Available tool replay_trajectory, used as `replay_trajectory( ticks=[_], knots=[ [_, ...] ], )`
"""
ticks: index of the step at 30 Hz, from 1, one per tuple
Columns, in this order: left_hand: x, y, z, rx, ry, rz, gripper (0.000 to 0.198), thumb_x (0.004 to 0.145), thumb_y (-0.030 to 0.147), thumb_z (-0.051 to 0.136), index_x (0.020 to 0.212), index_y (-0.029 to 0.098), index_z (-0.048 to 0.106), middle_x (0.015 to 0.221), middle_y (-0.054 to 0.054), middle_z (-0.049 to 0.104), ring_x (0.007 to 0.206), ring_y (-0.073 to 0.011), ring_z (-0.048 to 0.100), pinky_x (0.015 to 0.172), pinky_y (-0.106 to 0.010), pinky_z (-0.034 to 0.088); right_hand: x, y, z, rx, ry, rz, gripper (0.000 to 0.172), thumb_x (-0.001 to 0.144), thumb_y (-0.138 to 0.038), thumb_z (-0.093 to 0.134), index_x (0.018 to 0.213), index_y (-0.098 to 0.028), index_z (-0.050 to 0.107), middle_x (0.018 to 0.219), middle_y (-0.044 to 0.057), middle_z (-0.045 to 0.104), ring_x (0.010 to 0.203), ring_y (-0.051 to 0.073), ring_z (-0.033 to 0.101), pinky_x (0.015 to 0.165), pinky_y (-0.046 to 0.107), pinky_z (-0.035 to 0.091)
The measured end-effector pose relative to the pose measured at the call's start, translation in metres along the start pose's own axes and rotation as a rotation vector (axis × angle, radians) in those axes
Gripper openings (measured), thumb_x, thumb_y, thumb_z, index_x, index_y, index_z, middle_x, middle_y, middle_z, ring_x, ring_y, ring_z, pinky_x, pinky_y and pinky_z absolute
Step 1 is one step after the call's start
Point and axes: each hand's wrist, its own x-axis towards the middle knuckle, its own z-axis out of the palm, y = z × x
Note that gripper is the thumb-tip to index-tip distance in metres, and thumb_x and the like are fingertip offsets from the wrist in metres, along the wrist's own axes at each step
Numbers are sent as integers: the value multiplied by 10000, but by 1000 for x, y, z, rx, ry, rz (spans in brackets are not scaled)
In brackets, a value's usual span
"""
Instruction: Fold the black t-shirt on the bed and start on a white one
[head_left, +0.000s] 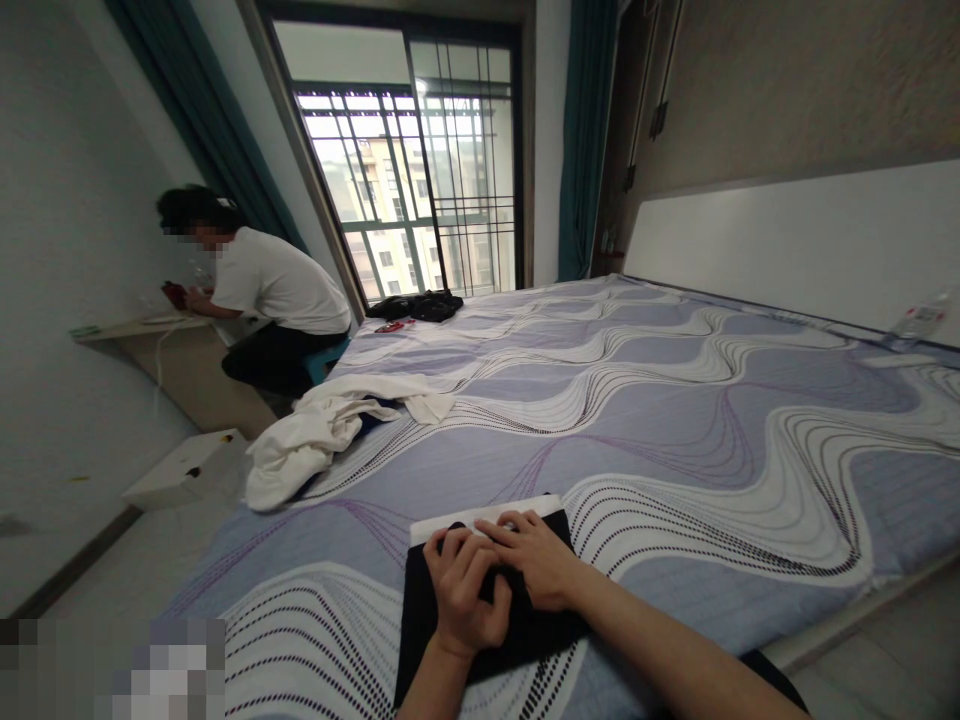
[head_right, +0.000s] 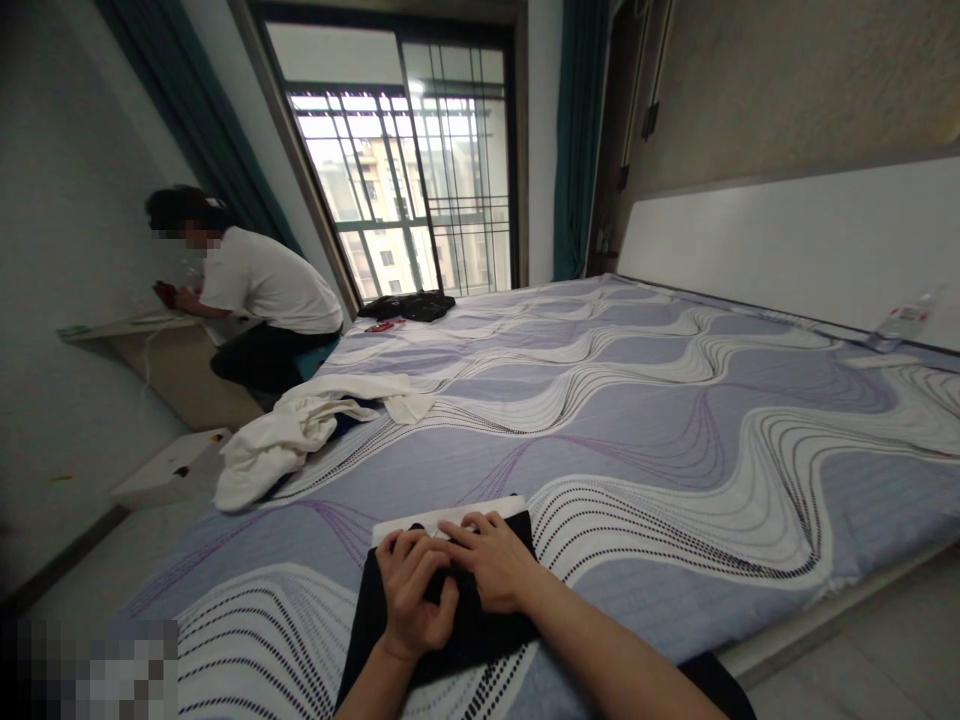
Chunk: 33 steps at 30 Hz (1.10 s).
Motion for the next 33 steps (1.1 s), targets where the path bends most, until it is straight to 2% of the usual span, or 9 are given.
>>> replay_trajectory(
  ticks=[4, 9, 14, 16, 19, 23, 27, 30, 33],
  knots=[
    [-7, -42, -20, 205, -29, -337, 361, 810, 259, 492, 1163, 218, 561, 1203, -115, 608, 1137, -296, 522, 971, -515, 398, 5, -5, 1, -27, 38, 15, 478, 897, -371, 478, 1372, -314, 473, 1535, 11, 361, 1214, 293, 392, 998, 493, 321],
    [-32, -89, -40, 175, -203, -620, 436, 859, 471, 465, 1179, 196, 572, 1234, -109, 624, 1187, -287, 533, 1037, -488, 396, 40, 6, -5, 64, 45, 166, 462, 838, -454, 584, 1288, -351, 582, 1368, 78, 508, 1163, 310, 450, 994, 509, 322],
    [-35, -86, -42, 164, -222, -732, 454, 846, 530, 494, 1163, 216, 575, 1218, -88, 643, 1192, -289, 538, 1021, -499, 387, 58, 9, -29, 199, 138, 399, 551, 992, -433, 229, 1053, -184, 716, 1048, 122, 651, 971, 233, 587, 882, 376, 419],
    [-32, -83, -41, 166, -207, -737, 444, 832, 521, 521, 1155, 221, 575, 1213, -86, 643, 1190, -298, 534, 1012, -509, 383, 44, -4, -34, 215, 139, 392, 513, 936, -547, 372, 1142, -188, 674, 1030, 103, 676, 933, 232, 612, 841, 352, 440],
    [-31, -82, -40, 157, -196, -734, 431, 829, 512, 528, 1151, 229, 572, 1205, -80, 643, 1189, -297, 529, 1019, -507, 372, 14, -25, -27, 157, 103, 306, 782, 658, -521, 733, 1343, -207, 525, 1180, 108, 658, 1035, 294, 606, 909, 386, 427],
    [-32, -83, -39, 147, -189, -743, 439, 826, 524, 524, 1139, 221, 577, 1197, -93, 642, 1180, -309, 529, 1024, -523, 361, -4, -21, -13, 123, 145, 490, 347, 757, -209, 566, 1084, -234, 680, 1059, 64, 713, 1010, 246, 640, 901, 341, 447],
    [-33, -86, -40, 125, -184, -735, 434, 833, 519, 517, 1145, 224, 582, 1190, -90, 650, 1173, -302, 541, 1021, -529, 371, 3, -15, -14, 43, 272, 719, 358, 806, -155, 467, 1107, -142, 660, 1042, 169, 692, 998, 318, 631, 879, 445, 467],
    [-35, -90, -40, 90, -176, -711, 439, 858, 476, 487, 1215, 228, 551, 1254, -91, 635, 1206, -269, 537, 1034, -496, 387, 11, -40, -10, -16, 355, 520, 471, 853, -156, 431, 1311, -161, 544, 1301, 169, 579, 1214, 311, 512, 1041, 486, 371],
    [-38, -91, -39, 113, -213, -644, 470, 868, 413, 483, 1313, 260, 505, 1397, -82, 552, 1297, -253, 474, 1069, -488, 364, 18, -66, 6, 2, 225, 146, 544, 922, -373, 463, 1449, -260, 393, 1508, 71, 406, 1406, 282, 297, 1160, 511, 215]
  ],
)
